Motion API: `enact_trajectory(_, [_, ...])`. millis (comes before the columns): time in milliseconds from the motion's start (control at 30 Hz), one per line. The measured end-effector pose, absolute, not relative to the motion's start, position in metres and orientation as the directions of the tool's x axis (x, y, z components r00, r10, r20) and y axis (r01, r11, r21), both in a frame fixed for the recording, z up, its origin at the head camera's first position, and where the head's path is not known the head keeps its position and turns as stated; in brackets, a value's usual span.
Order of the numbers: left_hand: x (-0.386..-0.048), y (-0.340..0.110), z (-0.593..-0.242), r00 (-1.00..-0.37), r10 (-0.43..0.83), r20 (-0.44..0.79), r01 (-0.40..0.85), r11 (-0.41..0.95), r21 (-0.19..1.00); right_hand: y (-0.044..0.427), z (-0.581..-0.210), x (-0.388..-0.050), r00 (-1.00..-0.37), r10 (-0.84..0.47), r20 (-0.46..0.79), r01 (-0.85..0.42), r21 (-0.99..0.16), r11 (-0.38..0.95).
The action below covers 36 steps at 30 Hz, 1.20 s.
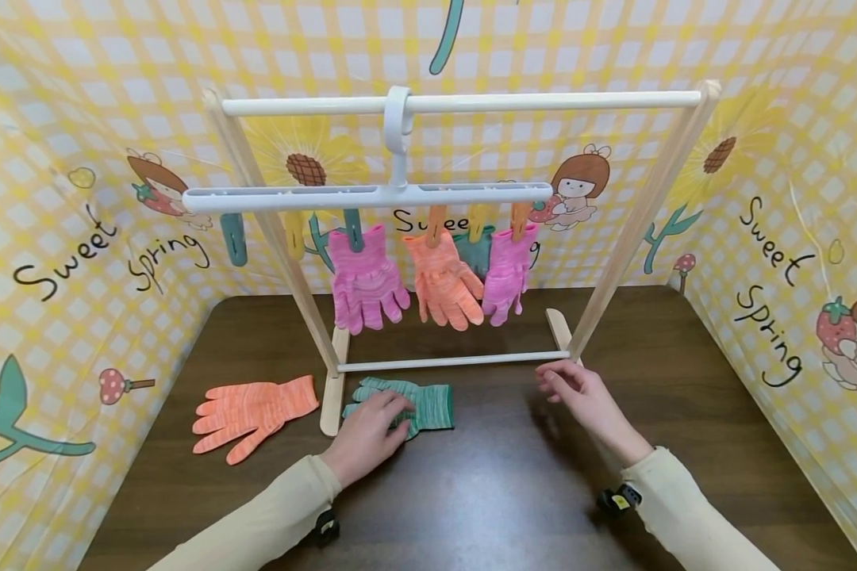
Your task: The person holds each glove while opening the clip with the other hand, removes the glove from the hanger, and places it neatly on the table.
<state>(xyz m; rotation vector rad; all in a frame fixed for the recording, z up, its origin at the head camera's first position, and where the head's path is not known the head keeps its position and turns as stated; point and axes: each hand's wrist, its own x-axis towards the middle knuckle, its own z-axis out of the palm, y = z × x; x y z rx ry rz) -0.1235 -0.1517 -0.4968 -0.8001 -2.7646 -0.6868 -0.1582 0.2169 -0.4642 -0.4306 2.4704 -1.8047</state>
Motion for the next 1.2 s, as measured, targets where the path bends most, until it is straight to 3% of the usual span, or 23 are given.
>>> enact_trajectory(467, [-0.128, -0.156, -0.466, -0.791, 0.322, 0.521, 0.571, 0.696, 0.437, 0.208, -0.460, -0.157, -0.954, -0.265, 0.137, -0.217, -0.929, 0.301])
enact_trajectory(967, [-0.148, -0.172, -0.412, -0.605, 0.075, 0.793, 0.638, 0.642, 0.426, 0.197, -0.454, -0.162, -0.938, -0.308, 0.159, -0.258, -0.913, 0.316])
enact_trajectory(1200, [-0.153, -0.175, -0.399, -0.480, -0.022, 0.877, 0.690, 0.607, 0.393, 0.192, -0.447, -0.162, -0.931, -0.327, 0.159, -0.271, -0.903, 0.334])
